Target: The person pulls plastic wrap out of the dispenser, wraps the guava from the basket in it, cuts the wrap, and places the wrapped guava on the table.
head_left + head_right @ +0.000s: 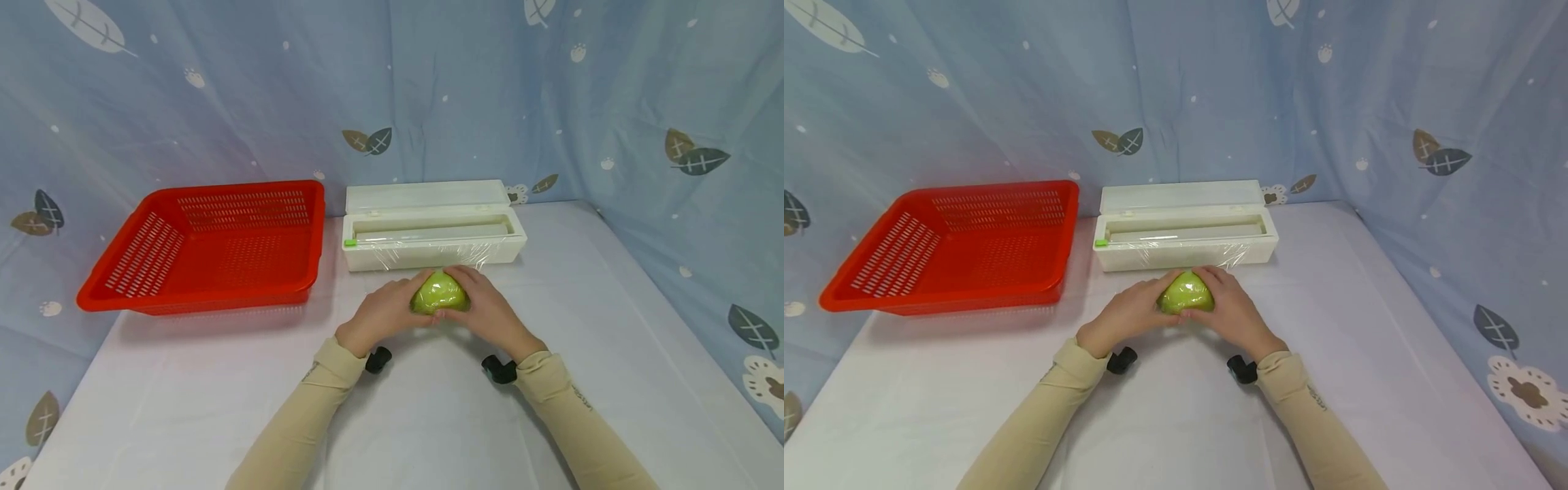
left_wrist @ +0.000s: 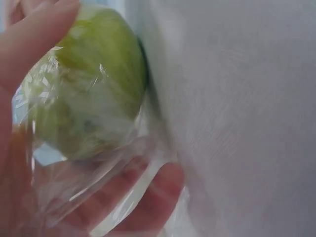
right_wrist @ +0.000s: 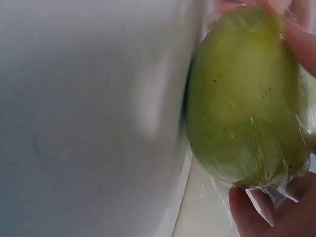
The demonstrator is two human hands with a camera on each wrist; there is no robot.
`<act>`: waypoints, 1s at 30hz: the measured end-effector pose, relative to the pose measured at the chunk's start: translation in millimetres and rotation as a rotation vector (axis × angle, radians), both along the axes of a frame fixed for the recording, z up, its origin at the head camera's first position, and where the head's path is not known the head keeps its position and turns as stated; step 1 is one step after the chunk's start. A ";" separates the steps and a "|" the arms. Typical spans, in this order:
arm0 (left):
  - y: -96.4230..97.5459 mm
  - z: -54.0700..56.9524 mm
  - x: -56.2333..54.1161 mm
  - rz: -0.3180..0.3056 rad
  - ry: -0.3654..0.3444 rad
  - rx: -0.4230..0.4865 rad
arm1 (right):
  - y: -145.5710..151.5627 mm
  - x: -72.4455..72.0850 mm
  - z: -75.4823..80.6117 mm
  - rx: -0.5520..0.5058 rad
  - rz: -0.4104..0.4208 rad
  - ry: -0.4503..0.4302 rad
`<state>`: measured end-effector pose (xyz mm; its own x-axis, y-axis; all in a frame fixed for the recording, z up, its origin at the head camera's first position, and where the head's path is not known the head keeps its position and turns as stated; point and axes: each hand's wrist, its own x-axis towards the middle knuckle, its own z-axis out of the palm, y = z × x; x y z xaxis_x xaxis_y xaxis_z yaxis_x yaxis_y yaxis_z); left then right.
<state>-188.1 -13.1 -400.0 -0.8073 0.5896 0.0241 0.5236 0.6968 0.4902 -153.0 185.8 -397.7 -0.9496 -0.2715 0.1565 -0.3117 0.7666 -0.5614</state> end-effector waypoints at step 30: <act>-36.8 39.7 -3.6 -0.030 0.081 -0.189 | 0.3 -1.5 -0.3 0.085 0.006 0.035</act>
<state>-191.6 -49.9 -360.4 -0.7895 0.6132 -0.0252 0.5775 0.7562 0.3076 -154.5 186.1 -398.1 -0.9422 -0.2908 0.1661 -0.3349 0.8091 -0.4830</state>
